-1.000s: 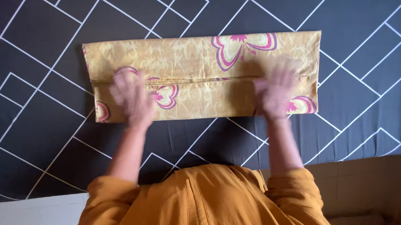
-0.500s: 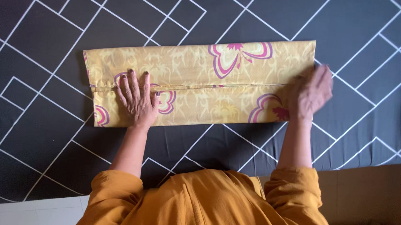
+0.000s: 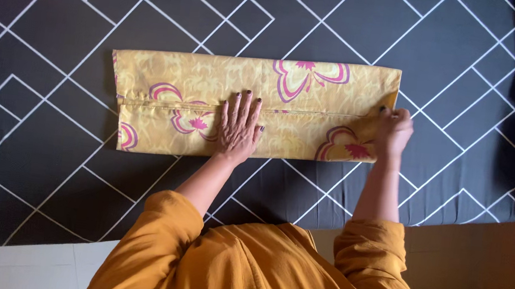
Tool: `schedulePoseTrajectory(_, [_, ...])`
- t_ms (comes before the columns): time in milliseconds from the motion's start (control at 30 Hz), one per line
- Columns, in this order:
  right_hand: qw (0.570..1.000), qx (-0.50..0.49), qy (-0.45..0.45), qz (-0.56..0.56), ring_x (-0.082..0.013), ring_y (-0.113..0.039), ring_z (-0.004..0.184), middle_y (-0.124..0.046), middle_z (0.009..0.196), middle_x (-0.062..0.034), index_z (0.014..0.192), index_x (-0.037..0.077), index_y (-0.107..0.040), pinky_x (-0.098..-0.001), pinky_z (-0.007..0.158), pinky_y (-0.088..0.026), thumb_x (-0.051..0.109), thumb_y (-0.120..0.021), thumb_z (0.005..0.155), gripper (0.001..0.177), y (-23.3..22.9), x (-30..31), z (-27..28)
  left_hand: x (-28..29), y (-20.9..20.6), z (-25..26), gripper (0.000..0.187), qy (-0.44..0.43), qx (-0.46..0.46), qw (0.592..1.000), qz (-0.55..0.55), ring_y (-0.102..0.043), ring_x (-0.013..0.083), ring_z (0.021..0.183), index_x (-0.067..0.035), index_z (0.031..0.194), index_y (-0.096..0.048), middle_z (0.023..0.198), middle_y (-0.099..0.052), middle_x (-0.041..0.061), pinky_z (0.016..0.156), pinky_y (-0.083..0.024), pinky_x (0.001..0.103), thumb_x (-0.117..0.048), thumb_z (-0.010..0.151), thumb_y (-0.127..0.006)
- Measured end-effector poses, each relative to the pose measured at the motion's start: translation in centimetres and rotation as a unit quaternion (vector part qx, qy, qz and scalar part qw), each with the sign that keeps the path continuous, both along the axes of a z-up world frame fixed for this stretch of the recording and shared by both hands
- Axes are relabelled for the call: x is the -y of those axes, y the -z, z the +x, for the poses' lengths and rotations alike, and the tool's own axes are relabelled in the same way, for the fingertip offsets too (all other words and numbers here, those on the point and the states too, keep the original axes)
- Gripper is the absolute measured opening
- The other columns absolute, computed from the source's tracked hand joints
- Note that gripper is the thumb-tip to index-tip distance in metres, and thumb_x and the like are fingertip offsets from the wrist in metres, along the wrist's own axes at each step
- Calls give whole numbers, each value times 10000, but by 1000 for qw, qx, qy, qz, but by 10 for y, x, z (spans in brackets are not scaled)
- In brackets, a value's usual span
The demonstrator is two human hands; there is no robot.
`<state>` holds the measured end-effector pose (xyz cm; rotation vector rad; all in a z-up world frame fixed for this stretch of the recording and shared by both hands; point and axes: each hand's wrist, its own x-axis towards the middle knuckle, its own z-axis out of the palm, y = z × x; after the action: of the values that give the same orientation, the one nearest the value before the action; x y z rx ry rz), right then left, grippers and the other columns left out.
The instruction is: The person folds a pink patterned towel, a red patterned towel, and a yellow floral towel on a dark gray bed with white geometric lines. Each item is smoothed, folded into a compact rectangle, and stacked on the right side of the bed.
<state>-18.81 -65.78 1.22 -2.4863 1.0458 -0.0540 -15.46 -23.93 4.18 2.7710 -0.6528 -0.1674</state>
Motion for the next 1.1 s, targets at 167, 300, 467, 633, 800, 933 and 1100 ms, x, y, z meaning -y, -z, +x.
schedulePoseTrajectory(167, [797, 251, 105, 539, -223, -722, 936, -736, 1100, -129, 1280, -76, -629, -351, 829, -605, 174, -665, 1091, 316, -65, -13, 4, -5, 2, -5, 765, -6, 17, 1000, -18, -127, 365, 1595, -74, 1632, -294, 1713, -192, 168, 1280, -61, 583, -329, 956, -548])
schedulePoseTrajectory(300, [710, 349, 32, 611, -218, -719, 1076, -711, 1245, -122, 1401, -21, -577, -323, 916, -612, 85, -591, 1045, 371, -166, -83, 13, -3, 4, -4, 768, -10, 2, 998, -57, -171, 407, 1555, -36, 1591, -314, 1674, -232, 205, 1242, -83, 611, -321, 917, -545])
schedulePoseTrajectory(467, [788, 325, -33, 521, -190, -672, 1149, -688, 1275, -103, 1489, -25, -550, -300, 984, -549, 63, -602, 1066, 435, -267, -207, 43, -8, 10, -4, 682, -26, 7, 990, -136, -285, 418, 1511, -31, 1523, -437, 1600, -372, 217, 1227, -165, 642, -304, 911, -566])
schedulePoseTrajectory(633, [848, 246, -131, 451, -125, -637, 1133, -666, 1271, -40, 1465, 54, -507, -271, 977, -520, 75, -602, 1029, 447, -268, -332, 71, -38, 30, 21, 641, -11, -74, 922, -381, -396, 369, 1472, -82, 1477, -503, 1552, -474, 191, 1219, -276, 555, -324, 891, -595])
schedulePoseTrajectory(800, [883, 136, -266, 361, -112, -499, 646, -552, 797, -15, 1440, 76, -483, -300, 555, -433, 65, -608, 1010, 448, -174, -443, 96, -167, 39, 61, 659, -135, -420, 453, -775, -420, 331, 1461, -70, 1531, -438, 1571, -465, 176, 1219, -300, 487, -405, 969, -520])
schedulePoseTrajectory(933, [903, 135, -306, 270, -340, -651, 641, -629, 729, -201, 1442, 112, -431, -455, 612, -509, 83, -613, 974, 503, -68, -525, 105, -248, 41, 73, 684, -172, -389, 320, -847, -440, 300, 1452, -60, 1574, -387, 1587, -457, 164, 1219, -319, 433, -470, 1031, -460])
schedulePoseTrajectory(1100, [906, 108, -308, 269, -531, -656, 959, -680, 1038, -316, 1429, 133, -432, -556, 804, -529, 98, -507, 981, 456, -13, -563, 96, -269, 45, 63, 712, -199, -370, 309, -853, -430, 299, 1462, -61, 1600, -343, 1612, -428, 151, 1217, -317, 415, -513, 1057, -431])
